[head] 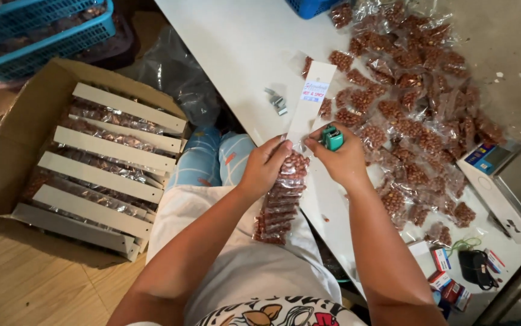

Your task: Stapling small plastic bags of peanuts onto cardboard display strips for retail sale.

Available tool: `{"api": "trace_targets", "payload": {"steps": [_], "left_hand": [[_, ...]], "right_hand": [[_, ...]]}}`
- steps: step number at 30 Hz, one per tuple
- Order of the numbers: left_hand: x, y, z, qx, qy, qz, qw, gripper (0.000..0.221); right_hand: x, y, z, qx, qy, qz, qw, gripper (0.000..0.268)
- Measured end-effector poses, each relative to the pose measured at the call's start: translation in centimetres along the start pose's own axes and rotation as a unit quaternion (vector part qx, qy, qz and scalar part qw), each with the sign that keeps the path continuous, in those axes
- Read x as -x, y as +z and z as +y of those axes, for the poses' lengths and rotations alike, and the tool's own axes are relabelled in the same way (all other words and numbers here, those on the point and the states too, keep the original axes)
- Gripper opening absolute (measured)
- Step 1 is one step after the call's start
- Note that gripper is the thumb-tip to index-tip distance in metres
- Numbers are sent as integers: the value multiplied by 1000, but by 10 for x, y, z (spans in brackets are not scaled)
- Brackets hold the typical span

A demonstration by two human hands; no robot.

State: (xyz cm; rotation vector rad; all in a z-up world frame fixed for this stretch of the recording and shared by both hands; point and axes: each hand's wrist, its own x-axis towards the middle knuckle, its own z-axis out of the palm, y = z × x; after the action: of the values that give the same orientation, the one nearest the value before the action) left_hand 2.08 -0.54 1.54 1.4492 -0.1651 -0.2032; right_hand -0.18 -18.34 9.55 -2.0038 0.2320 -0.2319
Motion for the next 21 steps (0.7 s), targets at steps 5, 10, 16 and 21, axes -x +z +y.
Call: {"api": "trace_targets", "payload": {"steps": [5,10,16,21], "left_hand": [[19,2,35,-54,45,-5,998,36],[32,1,50,-87,58,-27,994,37],[38,11,62,-120,65,-56,989,40],[29,19,69,-157,26,-53,986,44]], "right_hand": [[-2,8,-28,-85,63,87,991,20],[-21,27,-64,-326,148,330,873,50],[-38,41,-11,-508,195,230,807,46],[-9,26,-111,-504,204,224,809,37]]}}
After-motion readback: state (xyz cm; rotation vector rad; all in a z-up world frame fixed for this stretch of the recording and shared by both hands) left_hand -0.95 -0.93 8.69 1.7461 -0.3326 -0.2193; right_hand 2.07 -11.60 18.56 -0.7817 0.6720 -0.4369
